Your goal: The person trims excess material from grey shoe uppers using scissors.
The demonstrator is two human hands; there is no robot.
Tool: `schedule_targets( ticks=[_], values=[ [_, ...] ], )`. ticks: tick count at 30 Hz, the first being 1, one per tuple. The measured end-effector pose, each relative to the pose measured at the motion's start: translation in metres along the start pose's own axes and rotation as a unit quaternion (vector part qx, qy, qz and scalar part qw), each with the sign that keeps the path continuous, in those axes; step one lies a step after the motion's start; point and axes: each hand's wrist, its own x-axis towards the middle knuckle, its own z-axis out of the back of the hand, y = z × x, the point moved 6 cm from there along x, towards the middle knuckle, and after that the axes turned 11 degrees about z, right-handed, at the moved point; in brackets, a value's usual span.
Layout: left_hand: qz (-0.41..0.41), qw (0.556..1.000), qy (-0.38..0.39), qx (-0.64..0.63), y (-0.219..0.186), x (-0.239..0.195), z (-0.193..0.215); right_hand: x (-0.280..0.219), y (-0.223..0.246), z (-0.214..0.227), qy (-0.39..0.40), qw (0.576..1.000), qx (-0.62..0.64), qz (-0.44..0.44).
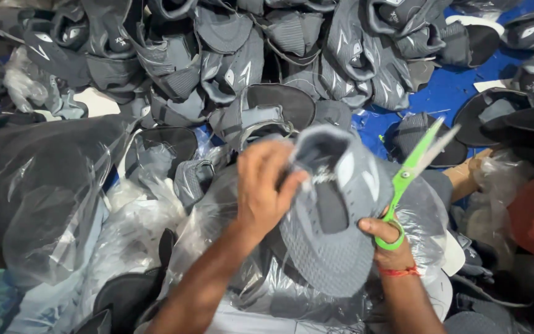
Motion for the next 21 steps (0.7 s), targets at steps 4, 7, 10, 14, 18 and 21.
schedule_targets(
  ticks=[4, 7, 10, 14, 18, 21],
  values=[
    [0.272, 0.895, 0.085, -0.344, 0.057, -0.059, -0.052, 0.008, -0.055, 0.057, -0.088, 0.991, 0.102, -0.01],
    [0.439, 0.681, 0.264, -0.523, 0.074, -0.118, -0.091, 0.01, -0.061, 0.04, -0.12, 0.978, 0.154, -0.074],
    [0.488, 0.602, 0.303, -0.554, 0.086, -0.145, -0.109, 0.009, -0.056, 0.036, -0.106, 0.985, 0.119, -0.071],
    [0.55, 0.551, 0.162, -0.606, 0.113, -0.147, -0.099, 0.005, -0.051, 0.048, 0.0, 0.912, -0.35, 0.214],
    [0.459, 0.567, 0.069, -0.68, 0.124, -0.137, -0.082, -0.012, -0.006, 0.003, -0.077, 0.93, -0.333, 0.132],
    [0.444, 0.612, 0.012, -0.654, 0.115, -0.115, -0.066, -0.021, 0.014, -0.019, -0.058, 0.821, -0.534, 0.192]
  ],
)
